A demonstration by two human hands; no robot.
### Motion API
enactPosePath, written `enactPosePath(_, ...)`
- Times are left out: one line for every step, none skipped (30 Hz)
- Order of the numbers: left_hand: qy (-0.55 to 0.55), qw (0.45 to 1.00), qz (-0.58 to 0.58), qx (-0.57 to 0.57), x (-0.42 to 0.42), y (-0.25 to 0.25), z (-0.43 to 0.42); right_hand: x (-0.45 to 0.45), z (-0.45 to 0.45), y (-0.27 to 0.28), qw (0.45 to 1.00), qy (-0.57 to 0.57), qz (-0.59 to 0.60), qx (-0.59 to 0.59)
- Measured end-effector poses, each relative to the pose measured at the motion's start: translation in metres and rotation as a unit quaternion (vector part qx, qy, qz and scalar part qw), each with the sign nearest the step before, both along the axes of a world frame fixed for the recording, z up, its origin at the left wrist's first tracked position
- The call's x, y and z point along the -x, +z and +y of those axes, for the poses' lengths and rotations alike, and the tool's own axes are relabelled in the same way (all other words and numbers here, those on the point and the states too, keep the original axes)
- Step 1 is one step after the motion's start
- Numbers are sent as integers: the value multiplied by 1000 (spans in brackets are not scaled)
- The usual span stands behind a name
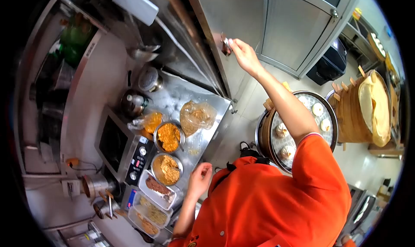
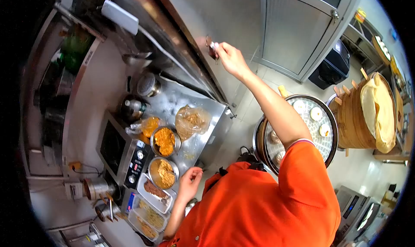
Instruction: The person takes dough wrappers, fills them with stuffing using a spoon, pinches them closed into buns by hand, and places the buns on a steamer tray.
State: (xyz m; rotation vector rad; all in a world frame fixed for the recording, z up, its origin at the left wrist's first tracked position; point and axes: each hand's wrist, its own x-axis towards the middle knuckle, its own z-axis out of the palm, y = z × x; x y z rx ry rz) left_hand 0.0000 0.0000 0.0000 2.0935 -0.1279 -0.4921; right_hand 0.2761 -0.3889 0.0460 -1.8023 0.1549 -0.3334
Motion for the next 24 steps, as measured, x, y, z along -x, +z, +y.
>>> enactPosePath(10, 1000, 12, 6, -2, -2, 9, 10, 0, -4, 999, -8, -38, -2)
enactPosePath(17, 1000, 7, -2, -4, -1, 17, 20, -1, -8, 997, -17, -77, -3)
enactPosePath(33, 999, 7, 33, 8, -16, -8, 43, -43, -7, 990, -45, -120, 54)
enactPosePath(39, 999, 12, 21, 9, -20, 4, 56, -50, -15, 978, -73, -176, 86)
enactPosePath(46, 998, 19, 24, 9, -29, 2, 67, -61, -15, 977, -76, -179, 91)
enactPosePath(42, 999, 18, 20, 9, -30, 6, 81, -64, -17, 985, -90, -146, -9)
enactPosePath(48, 998, 34, 20, 11, -28, 10, 92, -67, -19, 982, -103, -109, -112)
enactPosePath(52, 997, 48, 25, 8, -30, 9, 100, -76, -18, 982, -132, -118, -71)
enactPosePath(48, 997, 48, 27, 5, -33, 4, 108, -85, -15, 979, -160, -124, -27)
enactPosePath(40, 997, 54, 30, 2, -34, 3, 114, -85, -8, 977, -158, -115, -88)
enactPosePath(32, 997, 60, 33, 0, -33, 3, 117, -88, -8, 976, -162, -116, -90)
enactPosePath(30, 997, 60, 32, -3, -32, -2, 119, -91, -8, 978, -157, -110, -81)
enactPosePath(22, 997, 61, 35, -8, -30, -5, 120, -93, -8, 980, -150, -106, -73)
enactPosePath(16, 997, 58, 39, -15, -28, -9, 117, -93, -12, 980, -132, -121, -86)
enactPosePath(16, 998, 53, 41, -21, -25, -14, 108, -94, -26, 981, -129, -124, -71)
enactPosePath(3, 998, 50, 31, -25, -16, -19, 103, -88, -21, 983, -125, -125, -51)
enactPosePath(-6, 999, 48, 23, -28, -10, -25, 95, -78, -16, 985, -117, -125, -31)
enactPosePath(4, 999, 44, 26, -32, -6, -28, 86, -68, -11, 986, -103, -128, -15)
enactPosePath(-17, 999, 50, 8, -35, -2, -31, 76, -66, -11, 995, -59, -67, 55)
enactPosePath(-32, 998, 58, -9, -36, 1, -33, 65, -55, -13, 995, -60, -80, 17)
enactPosePath(-28, 999, 37, -1, -33, -2, -34, 54, -34, -11, 995, -51, -87, -25)
enactPosePath(-26, 1000, 10, -3, -31, 3, -38, 40, -21, -18, 994, -34, -86, -53)
enactPosePath(-18, 1000, -2, -5, -27, -7, -36, 21, -11, -27, 993, -5, -82, -81)
enactPosePath(-9, 1000, 10, -5, -25, 1, -35, 6, -1, -30, 996, 31, -73, -46)
